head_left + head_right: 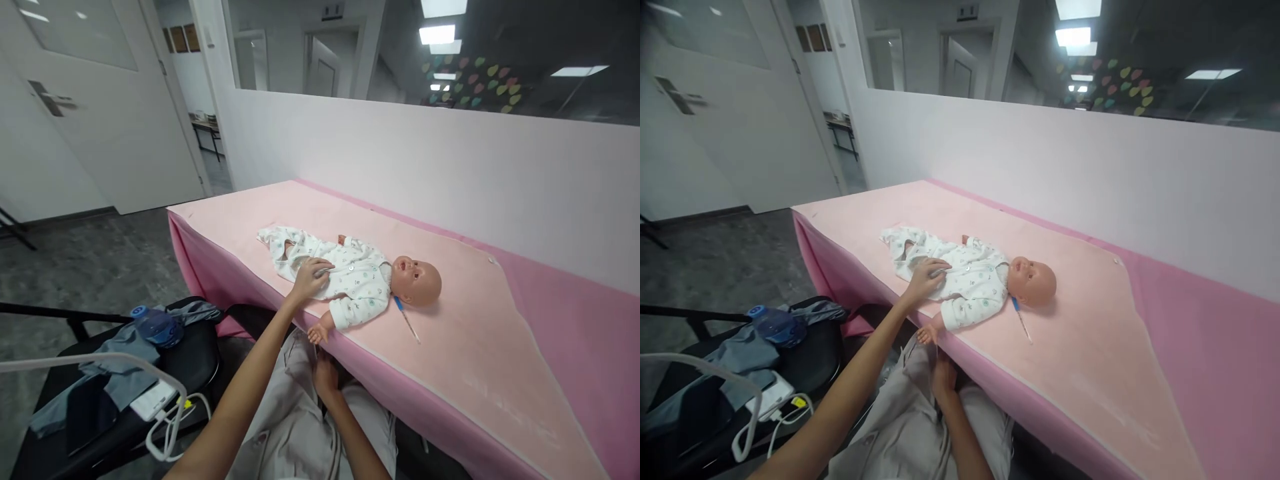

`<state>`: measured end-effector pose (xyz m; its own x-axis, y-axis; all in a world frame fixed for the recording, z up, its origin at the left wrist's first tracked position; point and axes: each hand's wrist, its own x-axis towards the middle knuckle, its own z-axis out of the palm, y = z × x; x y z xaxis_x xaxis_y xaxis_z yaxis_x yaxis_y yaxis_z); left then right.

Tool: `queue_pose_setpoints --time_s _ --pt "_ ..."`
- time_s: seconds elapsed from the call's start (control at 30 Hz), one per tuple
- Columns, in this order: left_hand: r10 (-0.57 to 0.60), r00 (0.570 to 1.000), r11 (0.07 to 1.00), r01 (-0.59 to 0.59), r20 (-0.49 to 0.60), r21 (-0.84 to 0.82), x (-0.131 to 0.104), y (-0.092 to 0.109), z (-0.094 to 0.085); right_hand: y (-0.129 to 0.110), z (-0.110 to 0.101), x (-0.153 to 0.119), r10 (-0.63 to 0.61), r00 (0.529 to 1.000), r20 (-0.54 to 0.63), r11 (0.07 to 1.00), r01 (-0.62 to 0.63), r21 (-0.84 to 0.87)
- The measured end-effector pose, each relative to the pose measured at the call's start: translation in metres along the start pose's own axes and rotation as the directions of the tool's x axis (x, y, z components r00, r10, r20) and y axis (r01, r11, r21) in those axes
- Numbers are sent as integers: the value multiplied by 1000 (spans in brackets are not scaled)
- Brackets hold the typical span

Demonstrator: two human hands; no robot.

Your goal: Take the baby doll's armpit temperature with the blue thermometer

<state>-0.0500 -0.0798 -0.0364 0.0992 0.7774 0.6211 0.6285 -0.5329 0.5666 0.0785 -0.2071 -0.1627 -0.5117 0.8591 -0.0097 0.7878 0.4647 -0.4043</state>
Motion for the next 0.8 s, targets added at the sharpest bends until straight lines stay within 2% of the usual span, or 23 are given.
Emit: queue_pose_setpoints --time_s 0.07,0.1,0.13,0.17,0.23,0.3,0.37,0.43,0.47,0.5,0.53,0.63,0.7,0.8 --pt "11 1000 1000 -11 15 6 -1 0 0 -11 16 -14 172 985 22 983 -170 -64" --pt "14 1000 1000 -14 20 8 -1 0 0 -19 18 -23 211 977 39 975 -207 -83" --pt "17 1000 1000 -17 22 9 -2 0 -1 -29 16 -32 201 978 63 977 -195 -82" --pt "17 1000 1000 -17 22 10 -2 0 -1 -41 8 -40 137 986 95 990 -132 -57" --pt "9 1000 1000 -10 23 12 -3 1 -2 -68 -21 -53 -103 983 151 992 90 86" --pt "0 1000 1000 0 26 10 -5 1 -3 -90 -61 -56 -289 955 64 934 267 236" --pt "-4 1000 1000 5 28 -17 -6 2 -6 -99 -106 -41 -311 949 -53 924 315 218" --pt "-6 1000 998 8 29 -62 -8 1 -8 -90 -147 -10 -235 943 -235 963 260 78" --pt "-8 1000 997 10 28 -80 -8 1 -9 -80 -163 10 -175 917 -359 983 184 -11" --pt "-8 1000 996 11 28 -91 -9 1 -10 -68 -177 31 -166 895 -413 986 138 -96" --pt "-9 1000 996 11 26 -91 -9 1 -10 -55 -188 51 -175 890 -422 977 106 -183" --pt "0 1000 997 1 20 -74 -8 0 -9 -20 -202 95 -219 924 -313 930 100 -354" --pt "7 1000 998 -5 25 -69 -8 0 -9 -4 -202 106 -220 937 -272 926 113 -360" --pt "10 999 998 -8 34 -62 -7 1 -9 8 -198 106 -209 932 -295 952 125 -280"
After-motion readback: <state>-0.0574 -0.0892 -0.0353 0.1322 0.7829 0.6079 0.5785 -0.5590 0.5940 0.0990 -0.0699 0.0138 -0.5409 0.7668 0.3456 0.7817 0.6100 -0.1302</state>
